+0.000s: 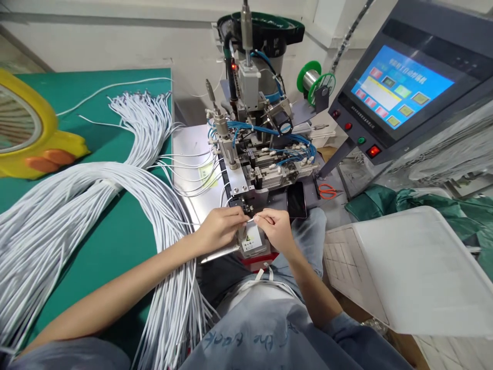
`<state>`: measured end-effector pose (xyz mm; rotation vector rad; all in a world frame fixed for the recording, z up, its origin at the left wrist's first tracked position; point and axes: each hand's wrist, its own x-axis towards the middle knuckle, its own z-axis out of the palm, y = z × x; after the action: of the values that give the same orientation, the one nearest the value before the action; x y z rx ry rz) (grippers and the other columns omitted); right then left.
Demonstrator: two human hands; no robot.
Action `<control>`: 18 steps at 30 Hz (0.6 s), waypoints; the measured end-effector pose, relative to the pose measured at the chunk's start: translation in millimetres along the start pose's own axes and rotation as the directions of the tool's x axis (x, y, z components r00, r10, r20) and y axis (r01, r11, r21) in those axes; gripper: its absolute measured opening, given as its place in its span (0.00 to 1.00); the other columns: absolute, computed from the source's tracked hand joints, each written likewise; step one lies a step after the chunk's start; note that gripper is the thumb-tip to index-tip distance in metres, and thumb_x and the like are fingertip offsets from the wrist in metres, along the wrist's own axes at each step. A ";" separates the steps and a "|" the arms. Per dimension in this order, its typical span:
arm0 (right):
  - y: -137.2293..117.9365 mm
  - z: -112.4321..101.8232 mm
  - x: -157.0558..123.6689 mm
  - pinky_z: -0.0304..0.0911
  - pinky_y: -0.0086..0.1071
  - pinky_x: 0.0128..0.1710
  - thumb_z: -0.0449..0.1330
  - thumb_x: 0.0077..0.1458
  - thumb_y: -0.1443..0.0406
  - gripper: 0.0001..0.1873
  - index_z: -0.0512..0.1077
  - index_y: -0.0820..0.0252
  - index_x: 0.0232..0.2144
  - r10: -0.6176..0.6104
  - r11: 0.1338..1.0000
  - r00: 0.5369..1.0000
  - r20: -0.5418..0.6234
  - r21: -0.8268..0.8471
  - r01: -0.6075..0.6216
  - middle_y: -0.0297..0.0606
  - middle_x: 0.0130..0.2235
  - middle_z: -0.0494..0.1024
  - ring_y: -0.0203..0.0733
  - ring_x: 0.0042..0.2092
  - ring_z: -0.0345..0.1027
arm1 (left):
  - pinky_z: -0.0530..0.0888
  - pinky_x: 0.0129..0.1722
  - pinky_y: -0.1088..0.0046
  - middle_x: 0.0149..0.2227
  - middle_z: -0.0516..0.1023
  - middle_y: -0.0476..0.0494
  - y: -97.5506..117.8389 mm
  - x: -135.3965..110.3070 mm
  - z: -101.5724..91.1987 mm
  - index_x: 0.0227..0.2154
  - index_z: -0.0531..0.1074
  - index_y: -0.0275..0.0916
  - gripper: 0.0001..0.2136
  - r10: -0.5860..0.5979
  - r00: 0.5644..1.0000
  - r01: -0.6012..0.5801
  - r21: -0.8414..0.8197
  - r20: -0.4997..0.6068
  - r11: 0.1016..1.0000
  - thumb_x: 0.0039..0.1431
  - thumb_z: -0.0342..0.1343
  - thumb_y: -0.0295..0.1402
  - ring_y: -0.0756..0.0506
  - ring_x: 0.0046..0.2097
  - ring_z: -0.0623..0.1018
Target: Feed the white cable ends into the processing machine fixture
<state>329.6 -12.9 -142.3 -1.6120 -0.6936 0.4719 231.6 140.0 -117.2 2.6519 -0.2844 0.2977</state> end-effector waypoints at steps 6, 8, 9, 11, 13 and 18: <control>21.2 14.3 3.4 0.60 0.31 0.30 0.59 0.50 0.59 0.13 0.75 0.64 0.26 0.075 0.994 0.989 -0.131 0.090 -0.064 0.38 0.25 0.71 0.38 0.30 0.65 | 0.66 0.31 0.78 0.31 0.68 0.43 -1.3 2.9 3.6 0.37 0.71 0.33 0.14 -0.108 0.987 0.121 -0.098 0.123 0.988 0.65 0.41 0.33 0.51 0.31 0.70; 27.9 12.4 10.9 0.63 0.33 0.35 0.58 0.50 0.59 0.13 0.75 0.64 0.28 0.084 0.994 0.991 -0.105 0.074 -0.077 0.40 0.29 0.74 0.41 0.34 0.68 | 0.66 0.29 0.77 0.34 0.67 0.42 -3.7 5.4 2.3 0.39 0.70 0.33 0.13 -0.200 0.962 0.194 0.052 0.185 0.980 0.64 0.41 0.29 0.51 0.29 0.70; 31.1 11.0 15.2 0.64 0.34 0.37 0.57 0.50 0.59 0.13 0.75 0.64 0.29 0.088 0.994 0.992 -0.092 0.069 -0.082 0.41 0.31 0.76 0.42 0.36 0.69 | 0.66 0.28 0.76 0.35 0.67 0.42 -5.2 6.6 1.8 0.40 0.70 0.33 0.12 -0.247 0.946 0.227 0.115 0.211 0.967 0.63 0.41 0.28 0.52 0.28 0.69; 36.6 8.4 23.5 0.64 0.35 0.39 0.57 0.49 0.60 0.13 0.75 0.64 0.31 0.102 0.993 0.992 -0.070 0.072 -0.097 0.42 0.34 0.77 0.42 0.37 0.70 | 0.66 0.26 0.76 0.36 0.67 0.42 -8.1 8.6 1.4 0.38 0.70 0.33 0.12 -0.312 0.918 0.268 0.197 0.246 0.943 0.63 0.40 0.27 0.53 0.25 0.68; 40.6 7.2 30.2 0.65 0.34 0.39 0.58 0.48 0.60 0.13 0.74 0.64 0.31 0.120 0.990 0.992 -0.047 0.075 -0.116 0.42 0.33 0.77 0.42 0.36 0.70 | 0.67 0.27 0.76 0.36 0.67 0.42 -10.5 9.7 2.1 0.38 0.70 0.33 0.13 -0.331 0.906 0.274 0.231 0.262 0.934 0.63 0.40 0.26 0.53 0.25 0.69; 44.8 9.8 38.5 0.63 0.33 0.36 0.58 0.47 0.59 0.11 0.71 0.64 0.25 0.117 0.993 0.993 0.013 0.000 -0.117 0.40 0.29 0.75 0.41 0.33 0.68 | 0.69 0.27 0.76 0.36 0.68 0.41 -14.9 9.0 5.0 0.44 0.70 0.34 0.15 -0.315 0.909 0.241 0.273 0.273 0.931 0.62 0.40 0.25 0.51 0.26 0.70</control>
<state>359.0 17.5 -184.7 -1.6557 -0.6110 0.5682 244.6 149.4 -125.4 2.9215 0.0428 -0.2003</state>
